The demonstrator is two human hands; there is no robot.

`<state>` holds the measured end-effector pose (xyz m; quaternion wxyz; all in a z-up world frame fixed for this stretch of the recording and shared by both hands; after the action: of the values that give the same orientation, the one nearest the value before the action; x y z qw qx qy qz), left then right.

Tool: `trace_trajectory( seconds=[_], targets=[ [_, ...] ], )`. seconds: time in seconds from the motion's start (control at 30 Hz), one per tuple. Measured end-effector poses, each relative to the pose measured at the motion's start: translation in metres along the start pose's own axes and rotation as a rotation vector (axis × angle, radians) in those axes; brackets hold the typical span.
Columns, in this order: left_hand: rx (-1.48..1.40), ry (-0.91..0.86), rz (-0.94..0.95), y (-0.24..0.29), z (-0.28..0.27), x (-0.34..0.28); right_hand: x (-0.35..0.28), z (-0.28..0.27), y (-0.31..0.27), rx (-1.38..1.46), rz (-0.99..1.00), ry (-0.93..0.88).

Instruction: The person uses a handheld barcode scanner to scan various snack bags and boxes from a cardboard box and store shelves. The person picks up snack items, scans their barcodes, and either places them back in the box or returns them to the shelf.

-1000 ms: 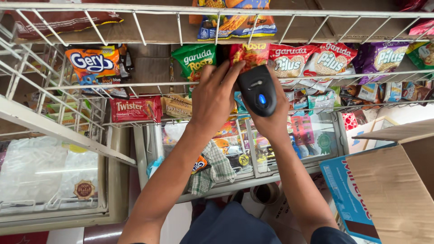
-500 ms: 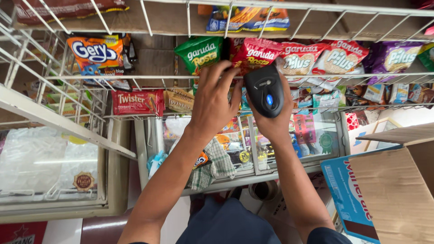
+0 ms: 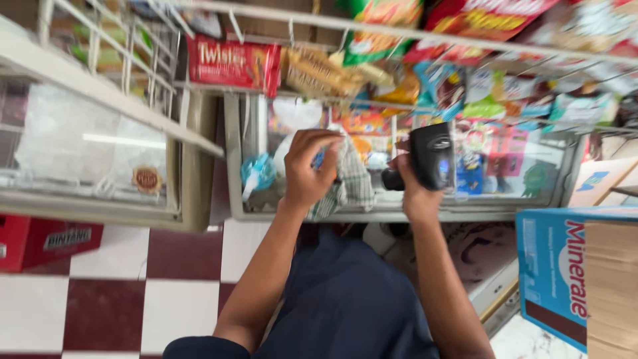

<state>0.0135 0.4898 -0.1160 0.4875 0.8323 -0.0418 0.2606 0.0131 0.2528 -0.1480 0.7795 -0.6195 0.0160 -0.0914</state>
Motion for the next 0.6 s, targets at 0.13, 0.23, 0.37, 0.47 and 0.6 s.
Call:
trace_trajectory(
  seconds=[0.13,0.23,0.37,0.47,0.6],
  targets=[
    [0.161,-0.110,-0.227,-0.079,0.026,-0.074,-0.027,-0.003,0.082,0.070,0.306,0.033],
    [0.277,-0.110,-0.262,-0.106,0.041,-0.122,-0.043,-0.002,0.111,0.068,0.424,0.034],
    [0.128,-0.116,-0.378,-0.120,0.054,-0.141,-0.042,0.016,0.127,0.001,0.509,-0.039],
    [0.050,-0.073,-0.477,-0.126,0.055,-0.142,-0.043,0.029,0.134,-0.001,0.508,-0.120],
    [-0.131,-0.104,-0.863,-0.144,0.054,-0.138,-0.041,0.036,0.140,-0.058,0.559,-0.094]
  ],
)
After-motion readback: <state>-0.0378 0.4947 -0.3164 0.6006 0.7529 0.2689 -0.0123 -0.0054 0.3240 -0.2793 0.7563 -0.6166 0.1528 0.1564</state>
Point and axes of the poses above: each hand's wrist, its own x-axis towards the middle knuckle, its own z-axis out of the palm, y = z × x, the point moved 2 cm from there along x, towards the middle knuckle, and after that the axes turned 12 degrees about x, right-handed, at the moved point
